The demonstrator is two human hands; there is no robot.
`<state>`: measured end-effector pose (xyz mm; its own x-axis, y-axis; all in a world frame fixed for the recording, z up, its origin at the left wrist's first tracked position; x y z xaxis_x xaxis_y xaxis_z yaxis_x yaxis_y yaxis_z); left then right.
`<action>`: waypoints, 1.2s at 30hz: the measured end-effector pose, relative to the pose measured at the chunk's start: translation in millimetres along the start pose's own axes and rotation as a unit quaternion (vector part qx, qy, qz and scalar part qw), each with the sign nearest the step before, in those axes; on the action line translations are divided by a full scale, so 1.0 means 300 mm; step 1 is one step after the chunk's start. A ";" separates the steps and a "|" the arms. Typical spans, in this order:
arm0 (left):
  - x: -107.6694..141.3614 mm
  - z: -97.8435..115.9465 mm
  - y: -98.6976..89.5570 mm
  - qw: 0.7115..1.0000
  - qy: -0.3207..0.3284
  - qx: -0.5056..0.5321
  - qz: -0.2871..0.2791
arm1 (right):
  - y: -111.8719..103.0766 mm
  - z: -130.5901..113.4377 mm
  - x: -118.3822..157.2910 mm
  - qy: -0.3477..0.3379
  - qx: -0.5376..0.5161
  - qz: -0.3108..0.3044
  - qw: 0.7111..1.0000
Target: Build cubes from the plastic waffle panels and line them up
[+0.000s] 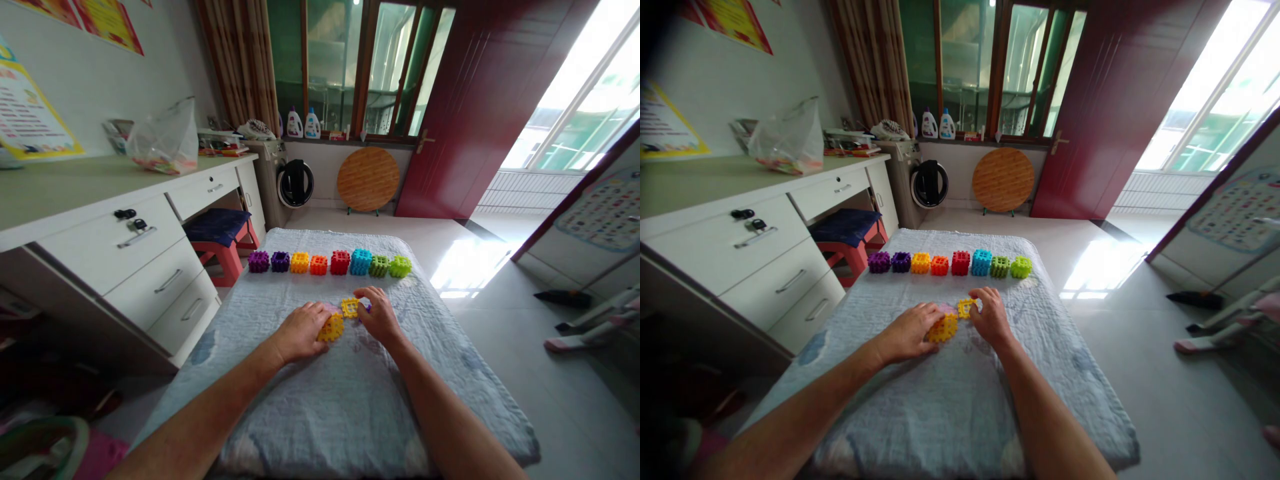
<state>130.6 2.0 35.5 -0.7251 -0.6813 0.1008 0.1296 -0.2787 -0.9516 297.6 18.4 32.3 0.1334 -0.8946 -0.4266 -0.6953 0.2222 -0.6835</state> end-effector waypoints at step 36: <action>0.060 -0.207 0.012 0.988 -0.065 0.102 0.097 | 0.104 -0.205 0.061 -0.106 0.135 -0.179 0.969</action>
<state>75.9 30.6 16.0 -0.5817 -0.8129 -0.0297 0.4012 -0.2550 -0.8798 234.9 -14.9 39.6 0.4931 -0.8400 -0.2265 -0.3722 0.0316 -0.9276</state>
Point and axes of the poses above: each hand's wrist, its own x-axis away from the middle knuckle, its own y-axis out of the palm, z = x × y, the point moved 7 cm from there along -x, towards the middle knuckle, and after that the axes turned 6 degrees about -z, right-handed, at the moved point
